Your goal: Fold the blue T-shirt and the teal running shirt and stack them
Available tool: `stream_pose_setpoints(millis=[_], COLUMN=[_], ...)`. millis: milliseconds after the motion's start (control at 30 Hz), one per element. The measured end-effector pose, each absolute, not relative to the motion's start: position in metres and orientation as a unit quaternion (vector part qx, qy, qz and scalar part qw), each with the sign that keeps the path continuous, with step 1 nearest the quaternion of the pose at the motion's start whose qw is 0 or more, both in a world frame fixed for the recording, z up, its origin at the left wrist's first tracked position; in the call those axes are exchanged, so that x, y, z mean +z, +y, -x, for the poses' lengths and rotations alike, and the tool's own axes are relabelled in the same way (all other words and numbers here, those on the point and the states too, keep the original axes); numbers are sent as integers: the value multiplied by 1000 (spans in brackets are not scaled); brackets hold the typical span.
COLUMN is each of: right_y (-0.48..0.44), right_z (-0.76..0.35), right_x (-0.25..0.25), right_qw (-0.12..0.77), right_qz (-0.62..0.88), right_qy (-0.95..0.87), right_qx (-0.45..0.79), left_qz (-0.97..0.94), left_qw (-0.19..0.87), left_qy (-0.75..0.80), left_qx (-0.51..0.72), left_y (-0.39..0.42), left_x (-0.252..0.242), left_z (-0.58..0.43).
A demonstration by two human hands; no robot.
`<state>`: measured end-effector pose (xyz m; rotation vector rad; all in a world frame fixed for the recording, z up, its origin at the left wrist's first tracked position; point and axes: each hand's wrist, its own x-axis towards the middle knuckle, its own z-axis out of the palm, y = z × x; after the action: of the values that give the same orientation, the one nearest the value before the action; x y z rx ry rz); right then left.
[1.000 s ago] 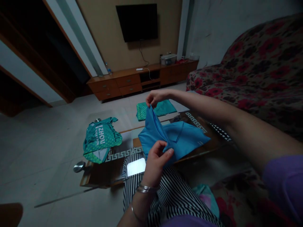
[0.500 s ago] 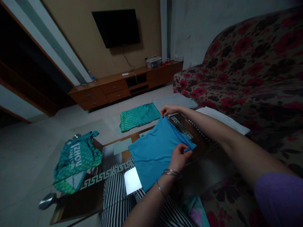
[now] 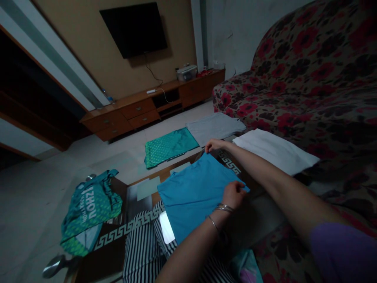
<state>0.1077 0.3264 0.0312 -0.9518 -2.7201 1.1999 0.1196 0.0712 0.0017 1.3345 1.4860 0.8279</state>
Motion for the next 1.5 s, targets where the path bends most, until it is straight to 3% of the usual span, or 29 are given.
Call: stream_pose_setpoints(millis=[233, 467, 633, 967, 1300, 1500], right_y=[277, 177, 188, 231, 219, 220], right_z=[-106, -82, -66, -45, -50, -56], right_x=[23, -9, -5, -1, -13, -1], right_qw=[86, 172, 172, 89, 140, 110], right_qz=[364, 276, 333, 257, 353, 362], right_qy=[-889, -940, -922, -944, -920, -918], right_qx=[265, 105, 102, 188, 96, 120], left_qz=[-686, -605, -517, -505, -448, -546], left_qw=[348, 68, -26, 105, 22, 2], left_qy=[554, 754, 832, 844, 874, 815], left_qx=[318, 247, 199, 145, 186, 197], left_y=[32, 5, -6, 17, 25, -49], left_x=[19, 19, 13, 25, 12, 31], left_z=[-93, 10, 65, 184, 171, 106])
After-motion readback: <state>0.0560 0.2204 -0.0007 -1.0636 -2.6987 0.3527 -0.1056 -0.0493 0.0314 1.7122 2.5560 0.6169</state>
